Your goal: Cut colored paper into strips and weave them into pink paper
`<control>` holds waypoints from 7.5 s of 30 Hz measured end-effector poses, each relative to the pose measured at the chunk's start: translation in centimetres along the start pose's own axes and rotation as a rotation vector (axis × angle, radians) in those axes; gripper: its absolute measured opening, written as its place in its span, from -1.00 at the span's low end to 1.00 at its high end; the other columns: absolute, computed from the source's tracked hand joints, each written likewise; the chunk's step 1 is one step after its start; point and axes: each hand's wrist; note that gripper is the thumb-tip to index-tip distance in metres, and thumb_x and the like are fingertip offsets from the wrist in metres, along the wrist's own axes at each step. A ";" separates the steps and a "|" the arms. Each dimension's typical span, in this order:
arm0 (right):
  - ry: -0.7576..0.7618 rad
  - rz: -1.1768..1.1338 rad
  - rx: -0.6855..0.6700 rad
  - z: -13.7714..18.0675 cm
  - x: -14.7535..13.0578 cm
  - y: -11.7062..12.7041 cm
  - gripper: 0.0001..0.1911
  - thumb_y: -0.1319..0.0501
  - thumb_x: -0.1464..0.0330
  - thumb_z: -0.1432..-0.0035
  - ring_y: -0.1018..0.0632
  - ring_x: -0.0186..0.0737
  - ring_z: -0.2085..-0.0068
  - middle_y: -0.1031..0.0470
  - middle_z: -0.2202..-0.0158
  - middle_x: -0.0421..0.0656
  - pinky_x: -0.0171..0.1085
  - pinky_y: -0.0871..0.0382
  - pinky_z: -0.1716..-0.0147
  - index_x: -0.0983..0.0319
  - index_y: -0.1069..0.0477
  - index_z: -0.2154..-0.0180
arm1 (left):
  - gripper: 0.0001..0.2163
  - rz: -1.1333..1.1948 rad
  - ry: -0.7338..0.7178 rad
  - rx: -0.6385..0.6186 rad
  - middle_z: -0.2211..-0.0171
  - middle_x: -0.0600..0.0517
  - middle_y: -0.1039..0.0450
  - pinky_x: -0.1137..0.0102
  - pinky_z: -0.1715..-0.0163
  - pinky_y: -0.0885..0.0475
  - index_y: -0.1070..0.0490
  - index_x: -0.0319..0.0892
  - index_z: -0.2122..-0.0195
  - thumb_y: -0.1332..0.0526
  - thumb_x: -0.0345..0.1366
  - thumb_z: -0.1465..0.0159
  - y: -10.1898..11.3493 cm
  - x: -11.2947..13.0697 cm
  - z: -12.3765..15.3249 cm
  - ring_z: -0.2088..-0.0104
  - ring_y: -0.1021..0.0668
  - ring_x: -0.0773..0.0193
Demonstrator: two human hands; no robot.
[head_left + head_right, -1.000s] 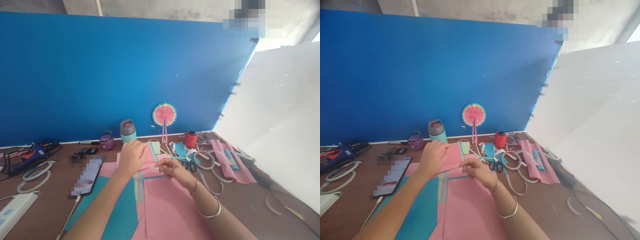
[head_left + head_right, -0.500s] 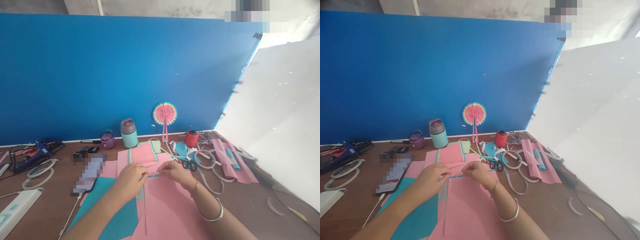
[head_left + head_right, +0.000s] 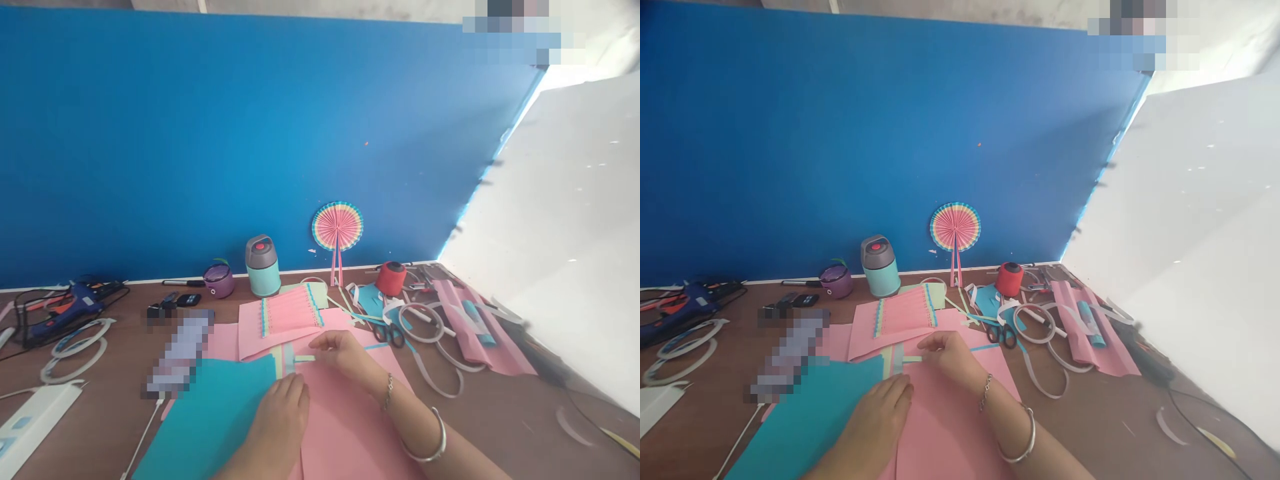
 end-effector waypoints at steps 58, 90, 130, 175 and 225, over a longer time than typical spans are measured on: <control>-0.011 0.154 0.092 -0.5 0.6 -1.8 -0.82 -0.16 0.42 0.09 -0.51 -0.21 0.36 -0.55 0.38 -0.09 -0.30 -0.37 0.38 0.30 -0.49 0.38 | -0.69 -0.086 -0.096 0.110 0.25 -0.15 -0.44 0.05 -0.06 -0.31 -0.40 -0.33 0.20 0.01 -0.60 -0.07 -1.5 0.0 0.2 0.02 -0.44 0.01; 0.030 0.320 0.102 0.3 -0.1 -1.5 -0.79 -0.10 0.46 0.05 -0.47 -0.28 0.40 -0.52 0.39 -0.14 -0.34 -0.31 0.40 0.26 -0.47 0.35 | -0.66 -0.259 -0.108 0.065 0.16 -0.13 -0.43 0.13 0.03 -0.40 -0.38 -0.31 0.11 -0.03 -0.55 -0.09 -1.1 0.2 0.0 0.02 -0.44 0.03; 0.100 0.804 -0.025 1.2 -1.5 0.9 -0.66 0.00 0.52 -0.10 -0.47 -0.08 0.11 -0.50 0.14 0.02 -0.25 -0.25 0.19 0.30 -0.41 0.11 | -0.67 -0.149 -0.065 0.137 0.07 -0.17 -0.39 0.13 0.01 -0.39 -0.33 -0.28 0.15 -0.04 -0.62 -0.06 -1.6 0.1 0.1 -0.03 -0.42 0.03; -0.110 0.612 0.037 0.6 -0.6 5.0 -0.65 -0.08 0.63 0.20 -0.43 -0.29 0.35 -0.46 0.41 -0.19 -0.39 -0.14 0.43 0.27 -0.41 0.32 | -0.67 -0.127 -0.079 0.125 0.01 -0.18 -0.37 0.12 0.00 -0.38 -0.33 -0.26 0.12 -0.06 -0.58 -0.07 -2.6 -0.6 0.5 -0.08 -0.37 0.02; 0.094 0.873 0.561 -0.8 0.1 6.6 -0.87 -0.07 0.41 -0.14 -0.40 -0.26 0.29 -0.38 0.32 -0.14 -0.37 -0.11 0.42 0.24 -0.38 0.39 | -0.53 -0.068 -0.357 0.248 -0.18 0.02 -0.24 0.22 -0.09 -0.24 -0.07 -0.02 -0.23 -0.02 -0.16 -0.29 -2.0 -2.7 -0.1 -0.16 -0.30 0.12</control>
Point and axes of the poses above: each hand's wrist, its own z-axis away from the middle knuckle, its own y-axis out of the back of the hand, x = y × z
